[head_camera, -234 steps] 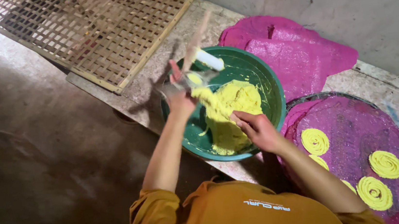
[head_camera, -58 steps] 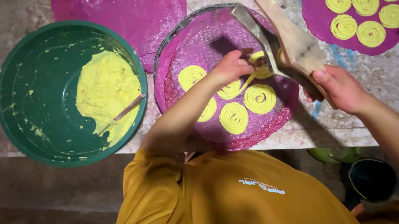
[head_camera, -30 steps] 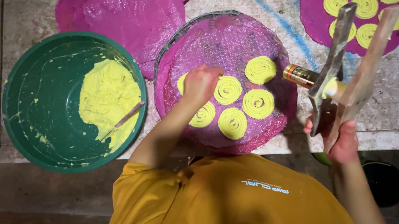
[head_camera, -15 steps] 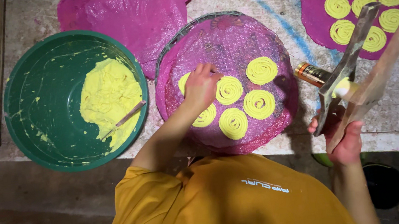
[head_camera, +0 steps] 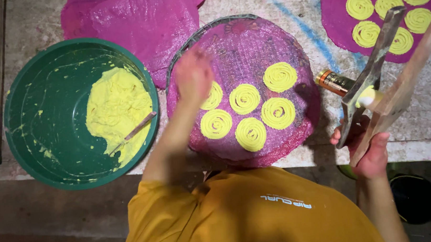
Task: The person uses a manual dough extruder to pipe yellow dough into spiral shapes onto a pink tray. They repeatedly scoop dough from a green bowl into the extruder and press the plunger to form spirals, then transfer completed spirals to a second tray.
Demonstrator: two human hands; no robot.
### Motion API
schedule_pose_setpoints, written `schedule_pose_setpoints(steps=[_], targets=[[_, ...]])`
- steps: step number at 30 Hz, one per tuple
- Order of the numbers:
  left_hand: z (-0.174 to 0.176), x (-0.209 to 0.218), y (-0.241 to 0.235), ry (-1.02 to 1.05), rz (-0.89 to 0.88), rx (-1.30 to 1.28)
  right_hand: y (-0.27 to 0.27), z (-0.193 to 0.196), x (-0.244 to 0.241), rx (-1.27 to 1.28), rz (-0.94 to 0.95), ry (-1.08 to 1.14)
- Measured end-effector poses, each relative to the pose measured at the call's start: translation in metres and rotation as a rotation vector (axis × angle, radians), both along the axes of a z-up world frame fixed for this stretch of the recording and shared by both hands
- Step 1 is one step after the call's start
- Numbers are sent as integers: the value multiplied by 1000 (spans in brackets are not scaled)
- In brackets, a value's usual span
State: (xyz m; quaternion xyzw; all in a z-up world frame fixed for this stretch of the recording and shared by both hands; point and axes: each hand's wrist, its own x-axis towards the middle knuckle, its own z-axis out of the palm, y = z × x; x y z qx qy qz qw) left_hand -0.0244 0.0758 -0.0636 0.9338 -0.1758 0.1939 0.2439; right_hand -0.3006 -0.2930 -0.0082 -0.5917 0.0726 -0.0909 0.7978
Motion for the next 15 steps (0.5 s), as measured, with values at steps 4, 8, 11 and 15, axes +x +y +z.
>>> schedule_pose_setpoints(steps=[4,8,11,15], targets=[[-22,66,49,677,160,-167,4,0,-4,15,4,-8],[-67,66,49,698,189,-312,12,2,-2,19,6,-13],[-103,46,46,687,271,-443,16,4,0,39,13,-18],[-128,-4,63,621,355,-768,21,11,11,-30,48,-56]])
